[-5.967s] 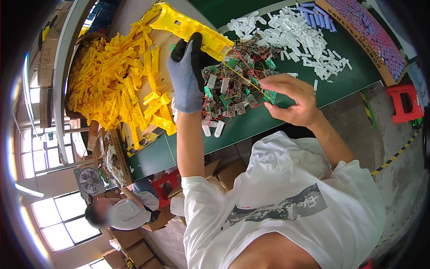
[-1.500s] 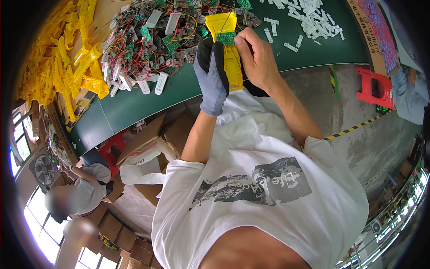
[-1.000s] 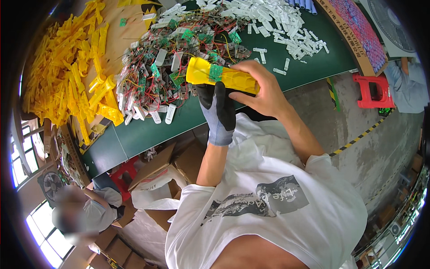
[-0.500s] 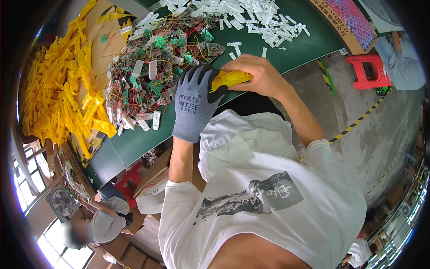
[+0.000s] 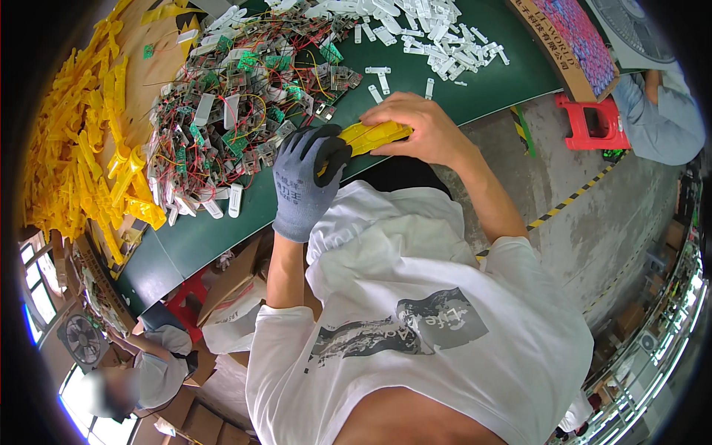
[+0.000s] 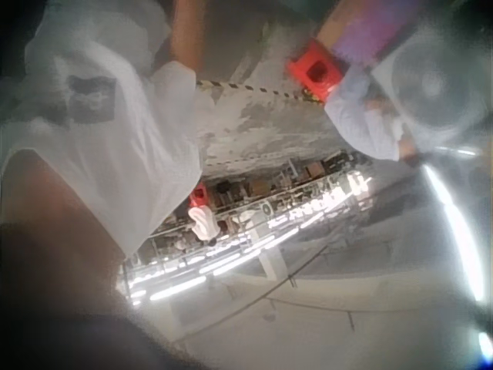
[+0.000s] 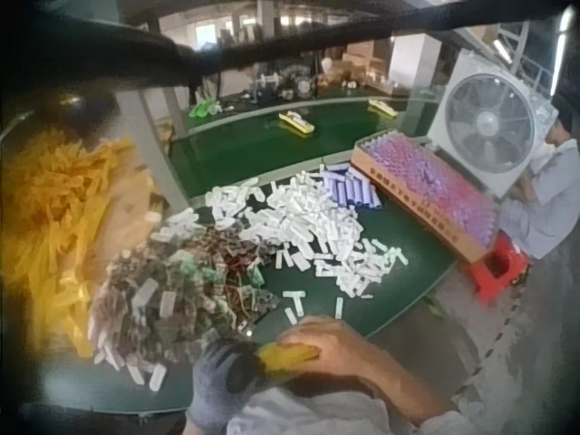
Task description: Assembling the internal battery and circuit board components into a yellow flashlight casing.
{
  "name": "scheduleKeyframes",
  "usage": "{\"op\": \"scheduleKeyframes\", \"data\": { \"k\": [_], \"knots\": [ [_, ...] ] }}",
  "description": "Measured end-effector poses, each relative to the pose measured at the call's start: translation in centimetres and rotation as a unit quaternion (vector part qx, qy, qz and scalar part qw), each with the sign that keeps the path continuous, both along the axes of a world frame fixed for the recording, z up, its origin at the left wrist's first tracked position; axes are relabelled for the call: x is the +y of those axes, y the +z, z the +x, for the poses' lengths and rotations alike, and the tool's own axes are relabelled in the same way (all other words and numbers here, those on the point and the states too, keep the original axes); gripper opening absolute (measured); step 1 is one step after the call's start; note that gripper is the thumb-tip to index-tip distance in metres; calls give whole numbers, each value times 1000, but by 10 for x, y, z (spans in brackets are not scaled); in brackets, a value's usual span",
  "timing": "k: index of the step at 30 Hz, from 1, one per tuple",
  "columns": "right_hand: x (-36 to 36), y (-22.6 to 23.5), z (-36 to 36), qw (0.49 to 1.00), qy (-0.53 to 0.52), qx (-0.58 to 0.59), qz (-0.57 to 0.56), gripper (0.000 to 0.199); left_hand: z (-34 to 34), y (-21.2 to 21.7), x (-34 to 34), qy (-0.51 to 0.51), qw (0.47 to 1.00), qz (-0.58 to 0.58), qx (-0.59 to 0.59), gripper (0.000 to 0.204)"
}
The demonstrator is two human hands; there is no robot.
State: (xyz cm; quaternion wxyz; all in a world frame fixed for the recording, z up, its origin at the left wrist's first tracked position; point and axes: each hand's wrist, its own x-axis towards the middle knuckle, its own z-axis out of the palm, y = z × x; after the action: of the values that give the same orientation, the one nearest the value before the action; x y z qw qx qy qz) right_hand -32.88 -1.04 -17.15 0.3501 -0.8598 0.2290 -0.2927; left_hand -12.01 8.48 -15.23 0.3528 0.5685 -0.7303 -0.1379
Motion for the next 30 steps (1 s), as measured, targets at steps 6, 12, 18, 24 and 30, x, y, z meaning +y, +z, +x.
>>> {"op": "scheduleKeyframes", "data": {
  "k": [6, 12, 18, 24, 30],
  "knots": [
    [5, 5, 6, 1000, -20, 12, 15, 33, 0, -13, 1, 41, 997, -2, 58, 20],
    [0, 14, 6, 994, -17, 47, -95, 24, 2, -17, 2, 25, 1000, -8, -3, 28],
    [-8, 24, 5, 948, 60, 120, -287, 17, -2, -16, 6, 26, 999, -15, -17, 28],
    [-3, 22, 6, 937, 52, 140, -315, 18, -1, -20, 6, 22, 999, -21, -11, 28],
    [-6, 23, -3, 964, 18, 102, -243, 17, -3, -19, 7, 15, 1000, -13, -7, 26]
  ]
}}
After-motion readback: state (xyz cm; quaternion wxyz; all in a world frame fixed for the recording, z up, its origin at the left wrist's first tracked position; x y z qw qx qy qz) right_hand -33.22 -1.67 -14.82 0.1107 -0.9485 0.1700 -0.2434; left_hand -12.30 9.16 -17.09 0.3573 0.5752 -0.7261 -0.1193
